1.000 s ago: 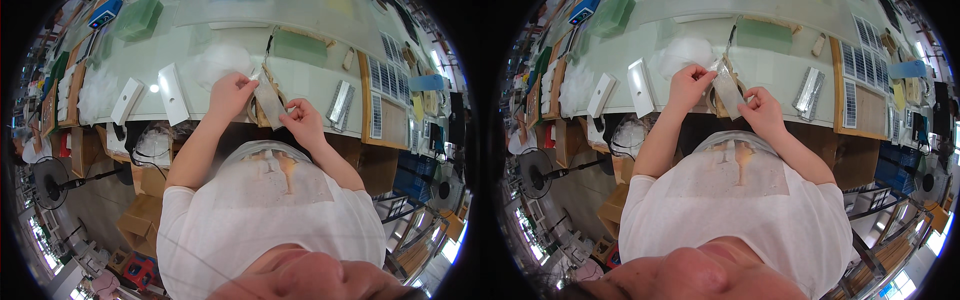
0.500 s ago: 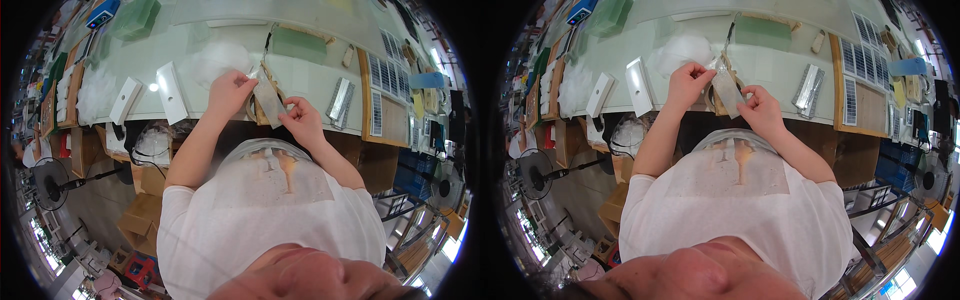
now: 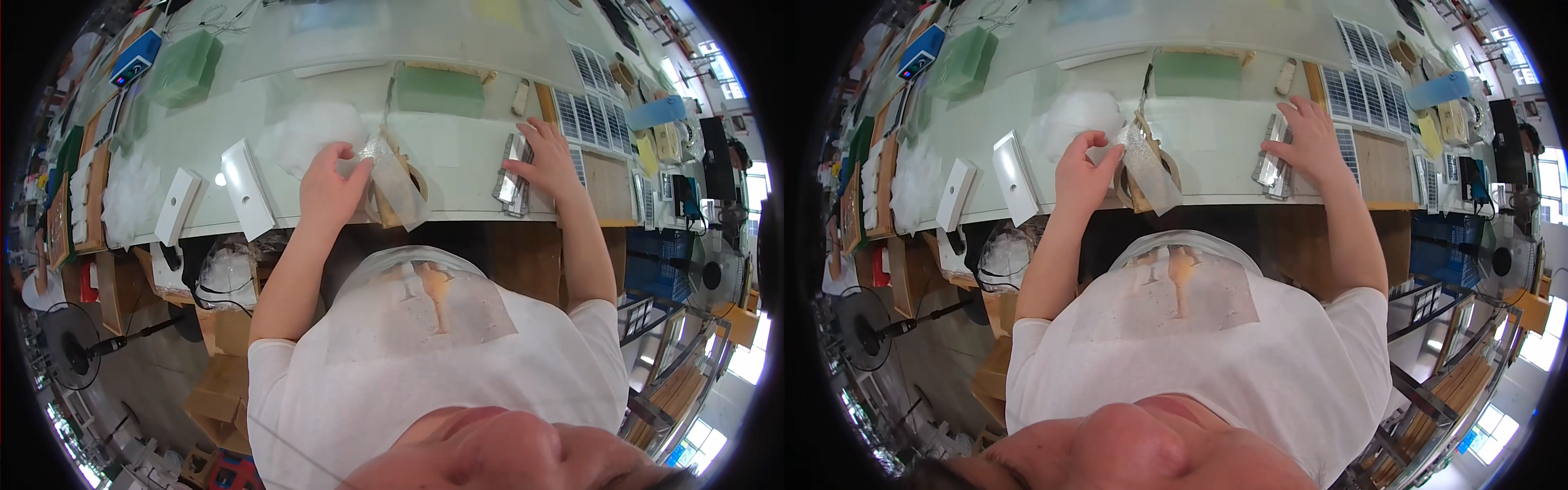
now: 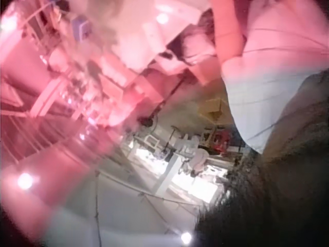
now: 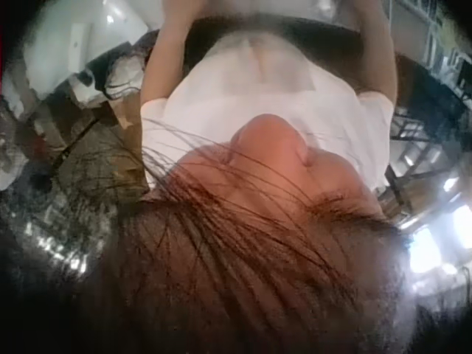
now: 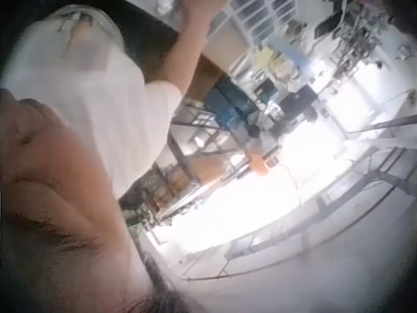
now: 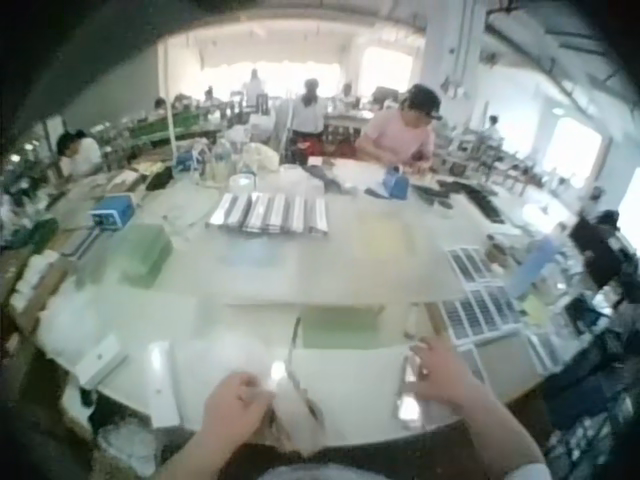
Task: Cleaning small solar cell components with cotton and placing them into protective plastic cases.
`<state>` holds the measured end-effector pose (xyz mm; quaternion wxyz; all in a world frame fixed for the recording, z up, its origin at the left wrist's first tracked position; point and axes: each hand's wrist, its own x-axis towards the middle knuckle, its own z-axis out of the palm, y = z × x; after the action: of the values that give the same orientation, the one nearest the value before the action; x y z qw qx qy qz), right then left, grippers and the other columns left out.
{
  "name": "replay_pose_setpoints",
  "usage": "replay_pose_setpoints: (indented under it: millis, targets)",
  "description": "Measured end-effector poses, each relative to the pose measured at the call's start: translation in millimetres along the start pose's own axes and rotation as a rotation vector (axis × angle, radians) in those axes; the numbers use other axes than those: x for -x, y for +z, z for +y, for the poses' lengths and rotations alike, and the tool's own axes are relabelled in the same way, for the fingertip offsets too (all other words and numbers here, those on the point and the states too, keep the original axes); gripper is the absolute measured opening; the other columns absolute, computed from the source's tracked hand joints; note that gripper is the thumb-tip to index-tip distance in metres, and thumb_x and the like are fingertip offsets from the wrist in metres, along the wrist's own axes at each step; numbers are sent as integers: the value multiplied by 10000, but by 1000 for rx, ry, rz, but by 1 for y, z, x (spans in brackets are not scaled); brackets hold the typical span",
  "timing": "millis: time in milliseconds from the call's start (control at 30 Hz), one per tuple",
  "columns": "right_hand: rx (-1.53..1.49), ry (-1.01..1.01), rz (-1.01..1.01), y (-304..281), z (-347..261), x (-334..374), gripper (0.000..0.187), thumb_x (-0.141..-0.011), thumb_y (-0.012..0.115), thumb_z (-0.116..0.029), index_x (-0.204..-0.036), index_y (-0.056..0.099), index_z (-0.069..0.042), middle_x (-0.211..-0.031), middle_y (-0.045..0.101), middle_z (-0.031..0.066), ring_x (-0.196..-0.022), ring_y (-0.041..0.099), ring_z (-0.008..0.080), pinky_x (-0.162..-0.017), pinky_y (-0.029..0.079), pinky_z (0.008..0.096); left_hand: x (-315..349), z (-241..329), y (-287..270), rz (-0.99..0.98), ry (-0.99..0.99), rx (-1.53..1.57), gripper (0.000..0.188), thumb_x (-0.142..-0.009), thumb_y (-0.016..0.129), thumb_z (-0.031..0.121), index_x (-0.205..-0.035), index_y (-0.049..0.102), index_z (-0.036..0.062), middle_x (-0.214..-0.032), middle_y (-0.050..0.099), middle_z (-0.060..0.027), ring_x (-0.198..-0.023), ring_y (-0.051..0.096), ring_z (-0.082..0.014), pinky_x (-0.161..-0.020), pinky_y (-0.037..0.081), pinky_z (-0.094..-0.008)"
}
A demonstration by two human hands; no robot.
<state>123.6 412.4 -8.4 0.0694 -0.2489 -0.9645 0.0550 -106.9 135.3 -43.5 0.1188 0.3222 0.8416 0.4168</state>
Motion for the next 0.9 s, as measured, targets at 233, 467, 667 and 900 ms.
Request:
replay_pose_setpoints:
  millis: [233,467,667,900]
  targets:
    - [-40,58,-171,8,20,-6,649,-689,751,-403,-1195,586,-32,-1320,500,154,-1260,411,324,-1052,339,410,-7,-3,7,-58,22,49,344,-796,694,262,-1052,608,49,-1003,649,-107,-970,609,-295,-840,481,-370]
    - [-126,87,-125,19,28,-7,604,-679,776,-340,-1161,602,-22,-1201,582,158,-1152,508,326,-1019,368,409,-14,-3,2,-103,102,36,343,-767,740,230,-1043,635,56,-870,642,-37,-544,465,-111,-553,427,-269]
    - [-103,35,7,17,26,-5,448,-723,749,-232,-1106,619,-38,-1095,621,117,-1075,538,314,-950,387,397,22,4,-10,-59,85,71,310,-750,744,224,-983,623,59,-934,641,-102,-829,610,-281,-737,495,-348]
    - [-638,262,109,-6,-10,-11,211,-789,699,-110,-981,676,-26,-885,646,47,-864,589,143,-775,458,287,68,-14,1,11,796,4,359,-595,832,156,-917,677,109,-989,632,-28,-907,568,-246,-771,479,-336]
